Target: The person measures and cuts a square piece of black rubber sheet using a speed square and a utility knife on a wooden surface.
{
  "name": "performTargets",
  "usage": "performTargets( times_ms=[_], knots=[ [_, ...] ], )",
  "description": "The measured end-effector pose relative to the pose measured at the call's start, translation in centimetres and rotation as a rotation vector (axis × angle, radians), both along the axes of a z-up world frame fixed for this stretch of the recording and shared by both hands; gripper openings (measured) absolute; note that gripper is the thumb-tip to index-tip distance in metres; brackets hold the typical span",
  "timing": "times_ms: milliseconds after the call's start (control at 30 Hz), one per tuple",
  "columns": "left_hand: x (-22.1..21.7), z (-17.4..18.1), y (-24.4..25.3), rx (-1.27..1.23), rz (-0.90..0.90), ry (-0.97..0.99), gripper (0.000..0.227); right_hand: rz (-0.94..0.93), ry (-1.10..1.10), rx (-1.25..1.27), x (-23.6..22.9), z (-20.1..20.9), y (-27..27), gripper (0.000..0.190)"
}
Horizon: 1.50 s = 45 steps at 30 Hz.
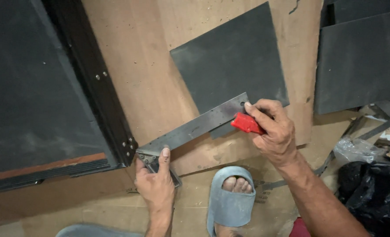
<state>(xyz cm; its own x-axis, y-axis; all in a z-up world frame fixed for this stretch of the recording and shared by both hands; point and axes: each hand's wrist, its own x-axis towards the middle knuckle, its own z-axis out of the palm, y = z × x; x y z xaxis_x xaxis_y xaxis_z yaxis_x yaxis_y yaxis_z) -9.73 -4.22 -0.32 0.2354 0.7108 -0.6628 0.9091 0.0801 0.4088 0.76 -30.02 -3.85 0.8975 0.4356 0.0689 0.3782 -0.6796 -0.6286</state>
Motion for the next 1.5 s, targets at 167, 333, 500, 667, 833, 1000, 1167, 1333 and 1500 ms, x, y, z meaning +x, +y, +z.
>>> performTargets(
  times_ms=[167,333,500,667,833,1000,1167,1333,1500],
  knots=[
    [0.2,0.1,-0.3,-0.014,0.023,-0.087,0.049,0.013,-0.010,-0.024,-0.3,-0.7,-0.5,0.048],
    [0.7,0.6,-0.4,-0.023,0.055,-0.081,0.053,0.035,-0.022,-0.025,0.0,-0.4,-0.7,0.048],
    [-0.2,0.0,-0.8,-0.092,0.032,0.014,0.040,0.118,-0.007,-0.109,1.1,-0.4,-1.9,0.052],
    [0.8,0.6,-0.9,-0.074,0.073,-0.125,0.041,0.113,0.000,-0.033,2.1,0.7,-1.1,0.042],
    [0.7,0.6,-0.8,-0.075,0.080,-0.181,0.034,0.077,0.030,-0.054,1.7,0.4,-1.2,0.042],
    [0.9,0.7,-0.8,-0.058,0.037,-0.012,0.045,0.126,-0.014,-0.069,1.9,0.4,-1.3,0.042],
    [0.2,-0.5,-0.9,-0.028,0.070,-0.016,0.064,0.123,0.007,-0.104,1.8,0.6,-1.4,0.045],
    [-0.5,0.6,-2.0,-0.079,-0.026,0.018,0.071,0.132,0.039,-0.178,1.8,0.8,-1.8,0.053],
    [-0.4,2.2,-2.8,0.407,-0.605,-0.423,0.012,0.133,0.006,-0.209,1.7,0.8,-1.9,0.057]
  ],
)
